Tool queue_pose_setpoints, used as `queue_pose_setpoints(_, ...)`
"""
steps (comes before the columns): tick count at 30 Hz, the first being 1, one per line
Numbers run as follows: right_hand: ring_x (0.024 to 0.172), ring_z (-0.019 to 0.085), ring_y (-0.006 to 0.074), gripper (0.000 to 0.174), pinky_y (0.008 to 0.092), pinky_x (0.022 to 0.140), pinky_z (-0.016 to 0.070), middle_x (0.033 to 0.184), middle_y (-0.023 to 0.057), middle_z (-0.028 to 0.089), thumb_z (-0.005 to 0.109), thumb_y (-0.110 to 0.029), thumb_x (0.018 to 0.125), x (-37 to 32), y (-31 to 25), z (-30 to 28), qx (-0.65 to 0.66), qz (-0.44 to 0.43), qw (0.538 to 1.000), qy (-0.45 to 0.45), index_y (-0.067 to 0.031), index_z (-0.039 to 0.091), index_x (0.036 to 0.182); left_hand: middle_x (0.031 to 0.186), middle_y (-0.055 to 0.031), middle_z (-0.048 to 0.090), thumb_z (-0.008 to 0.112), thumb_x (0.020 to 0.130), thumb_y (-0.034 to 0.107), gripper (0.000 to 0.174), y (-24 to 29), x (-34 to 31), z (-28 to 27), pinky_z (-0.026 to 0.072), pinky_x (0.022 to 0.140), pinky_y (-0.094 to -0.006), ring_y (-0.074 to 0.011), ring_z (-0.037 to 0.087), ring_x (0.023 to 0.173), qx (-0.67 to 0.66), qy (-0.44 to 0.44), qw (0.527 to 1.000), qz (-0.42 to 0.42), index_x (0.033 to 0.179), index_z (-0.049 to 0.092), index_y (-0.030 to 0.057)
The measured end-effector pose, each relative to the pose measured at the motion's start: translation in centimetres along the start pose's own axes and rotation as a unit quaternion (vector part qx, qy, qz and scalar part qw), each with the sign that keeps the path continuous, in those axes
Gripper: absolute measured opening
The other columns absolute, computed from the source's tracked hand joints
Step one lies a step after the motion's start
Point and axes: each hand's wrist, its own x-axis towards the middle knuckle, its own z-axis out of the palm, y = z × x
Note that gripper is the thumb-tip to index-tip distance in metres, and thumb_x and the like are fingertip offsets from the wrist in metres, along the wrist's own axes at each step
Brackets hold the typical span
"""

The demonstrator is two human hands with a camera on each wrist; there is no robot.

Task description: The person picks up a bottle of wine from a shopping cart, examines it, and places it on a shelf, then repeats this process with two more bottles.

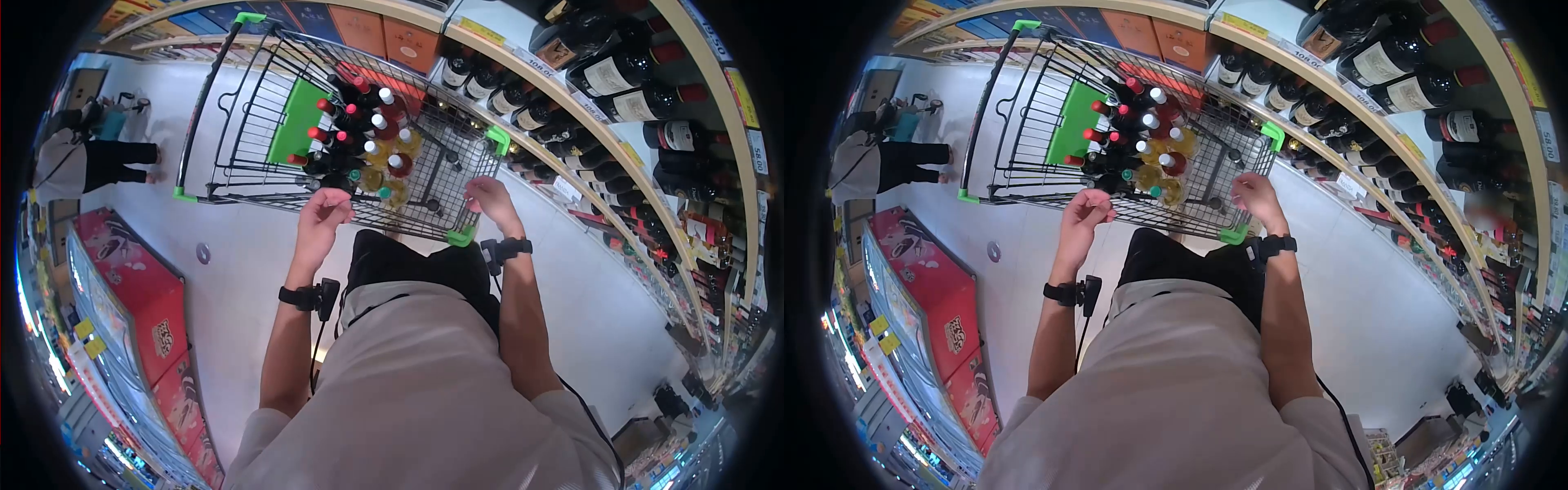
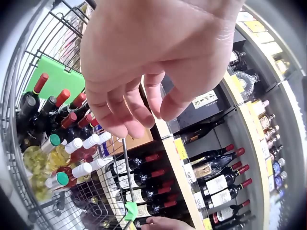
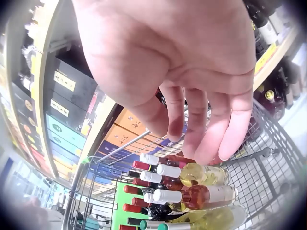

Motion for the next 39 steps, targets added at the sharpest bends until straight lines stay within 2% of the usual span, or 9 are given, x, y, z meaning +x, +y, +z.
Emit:
queue_pose_setpoints(4,0.069,0.066,0.0152,0.019,0.0271,0.061,0.0542,0.084,0.0093,0.069,0.062,-0.012,0.093,0.7,-0.7,3.7,0.000,0.042,0.999,0.022,0.0026,0.064,0.105,0.092,-0.0006,0.064,0.063,0.097,0.007,0.007,-0.3,1.2,-1.9,0.0518,0.078,-0.0273,-0.0119,0.064,0.083,-0.004,-0.007,1.000,-0.017,0.104,0.062,0.0054)
queue_pose_setpoints(12,0.067,0.065,0.0144,0.018,0.0285,0.061,0.0535,0.083,0.0087,0.069,0.064,-0.007,0.088,4.1,2.8,5.8,-0.076,0.011,0.996,-0.035,0.0023,0.066,0.104,0.091,-0.0016,0.065,0.062,0.097,0.006,0.009,-0.8,2.2,-4.2,0.0512,0.077,-0.0267,-0.0121,0.063,0.082,-0.027,-0.014,0.999,-0.023,0.105,0.061,0.0044)
queue_pose_setpoints(16,0.076,0.068,0.0202,0.030,0.0325,0.071,0.0551,0.083,0.0087,0.070,0.072,-0.008,0.082,5.4,3.0,8.0,-0.209,-0.007,0.978,0.013,-0.0007,0.066,0.110,0.091,-0.0020,0.065,0.062,0.097,0.006,0.008,-1.0,2.0,-5.5,0.0516,0.078,-0.0268,-0.0124,0.064,0.083,-0.028,0.006,0.999,-0.022,0.104,0.061,0.0045)
queue_pose_setpoints(20,0.091,0.068,0.0251,0.047,0.0350,0.081,0.0539,0.103,0.0134,0.070,0.075,-0.016,0.078,7.2,2.4,10.9,-0.250,-0.038,0.966,0.054,-0.0066,0.064,0.122,0.093,-0.0022,0.065,0.062,0.096,0.005,0.008,-0.8,0.8,-7.1,0.0520,0.078,-0.0273,-0.0132,0.065,0.084,-0.016,0.028,0.999,-0.034,0.104,0.062,0.0039)
queue_pose_setpoints(21,0.100,0.067,0.0289,0.054,0.0363,0.088,0.0528,0.112,0.0152,0.068,0.077,-0.019,0.076,7.9,2.2,11.4,-0.251,-0.026,0.967,0.042,-0.0098,0.062,0.127,0.094,-0.0022,0.065,0.062,0.096,0.005,0.009,-0.8,0.5,-7.5,0.0521,0.079,-0.0276,-0.0135,0.065,0.085,-0.013,0.033,0.999,-0.036,0.104,0.062,0.0035)
queue_pose_setpoints(25,0.111,0.065,0.0336,0.062,0.0385,0.096,0.0511,0.116,0.0167,0.068,0.081,-0.019,0.072,9.7,2.2,14.1,-0.224,-0.132,0.963,0.077,-0.0108,0.062,0.130,0.091,-0.0024,0.064,0.062,0.097,0.007,0.005,-0.9,-0.9,-8.9,0.0519,0.079,-0.0280,-0.0133,0.064,0.083,-0.010,0.064,0.997,-0.038,0.101,0.062,0.0046)
queue_pose_setpoints(28,0.110,0.065,0.0347,0.063,0.0389,0.096,0.0513,0.116,0.0180,0.068,0.083,-0.017,0.070,11.9,3.3,15.6,-0.210,-0.170,0.960,0.080,-0.0109,0.062,0.129,0.091,-0.0024,0.064,0.061,0.097,0.007,0.005,-1.2,-2.0,-10.2,0.0518,0.080,-0.0285,-0.0132,0.064,0.084,-0.005,0.077,0.996,-0.035,0.101,0.062,0.0047)
queue_pose_setpoints(33,0.100,0.068,0.0343,0.043,0.0404,0.089,0.0537,0.107,0.0167,0.071,0.083,-0.013,0.070,14.8,5.8,16.9,-0.210,-0.158,0.958,0.114,-0.0097,0.070,0.111,0.092,-0.0027,0.064,0.062,0.096,0.005,0.007,-1.6,-3.8,-11.5,0.0509,0.077,-0.0274,-0.0131,0.064,0.083,-0.005,0.108,0.993,-0.045,0.103,0.063,0.0032)
queue_pose_setpoints(39,0.094,0.068,0.0362,0.031,0.0424,0.084,0.0532,0.098,0.0168,0.072,0.079,-0.010,0.077,13.4,4.6,17.4,-0.200,-0.164,0.954,0.149,-0.0095,0.070,0.107,0.092,-0.0026,0.064,0.063,0.095,0.005,0.008,-1.6,-4.3,-12.1,0.0510,0.077,-0.0273,-0.0132,0.065,0.083,0.004,0.116,0.992,-0.050,0.104,0.063,0.0031)
